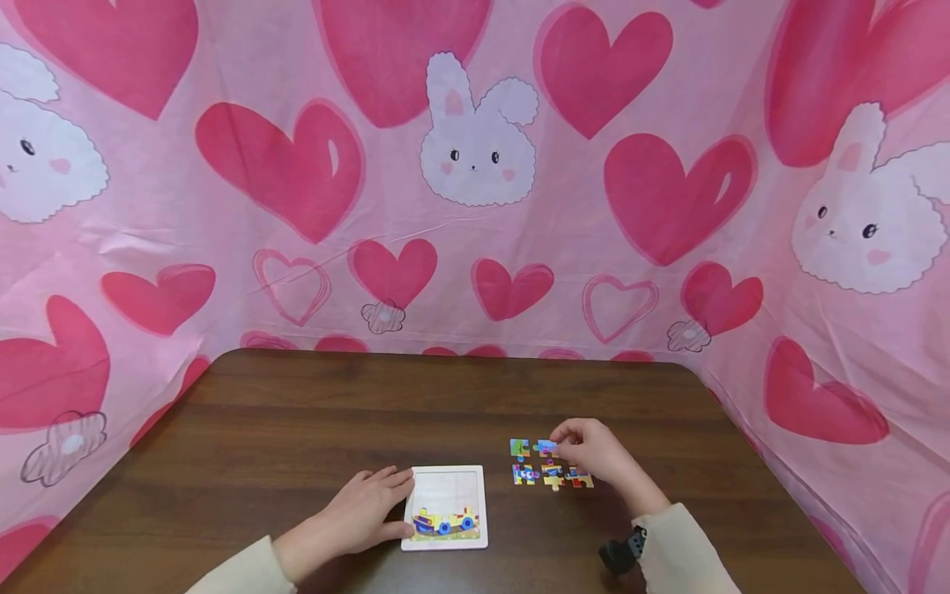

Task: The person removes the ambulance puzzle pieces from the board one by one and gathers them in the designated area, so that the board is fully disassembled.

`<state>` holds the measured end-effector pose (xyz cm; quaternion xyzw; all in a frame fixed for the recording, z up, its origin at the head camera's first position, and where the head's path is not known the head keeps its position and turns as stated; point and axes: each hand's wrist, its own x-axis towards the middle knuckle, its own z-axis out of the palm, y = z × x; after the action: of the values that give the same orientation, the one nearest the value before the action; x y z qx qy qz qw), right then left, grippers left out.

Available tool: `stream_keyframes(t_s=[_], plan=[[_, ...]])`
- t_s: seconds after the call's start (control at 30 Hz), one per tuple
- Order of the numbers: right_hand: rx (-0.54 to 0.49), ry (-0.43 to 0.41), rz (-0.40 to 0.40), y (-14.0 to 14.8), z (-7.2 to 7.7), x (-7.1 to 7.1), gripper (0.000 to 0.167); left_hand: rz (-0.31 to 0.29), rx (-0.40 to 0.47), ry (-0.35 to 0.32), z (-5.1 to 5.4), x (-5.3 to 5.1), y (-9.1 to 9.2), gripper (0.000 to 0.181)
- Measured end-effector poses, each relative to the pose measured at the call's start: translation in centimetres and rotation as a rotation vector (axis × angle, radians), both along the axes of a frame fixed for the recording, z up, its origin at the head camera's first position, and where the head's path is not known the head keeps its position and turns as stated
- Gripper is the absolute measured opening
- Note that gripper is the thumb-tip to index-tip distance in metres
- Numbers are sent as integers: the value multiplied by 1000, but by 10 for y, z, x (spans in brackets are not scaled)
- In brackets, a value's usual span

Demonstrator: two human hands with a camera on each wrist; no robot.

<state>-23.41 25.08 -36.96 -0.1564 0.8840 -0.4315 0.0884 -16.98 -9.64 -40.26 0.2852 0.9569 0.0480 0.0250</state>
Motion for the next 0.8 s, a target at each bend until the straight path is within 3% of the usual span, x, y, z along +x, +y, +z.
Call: stream_keyframes(t_s=[0.23, 0.43, 0.8], plan=[[-23, 40, 103, -43, 12, 5, 16, 0, 2, -6, 1, 0, 0, 62], [-29, 66, 189, -71, 9, 6, 16, 2, -2, -15, 1, 1, 0, 61], [-4, 30, 244, -105, 2, 12, 15, 4, 3, -9, 1, 0, 0, 62]])
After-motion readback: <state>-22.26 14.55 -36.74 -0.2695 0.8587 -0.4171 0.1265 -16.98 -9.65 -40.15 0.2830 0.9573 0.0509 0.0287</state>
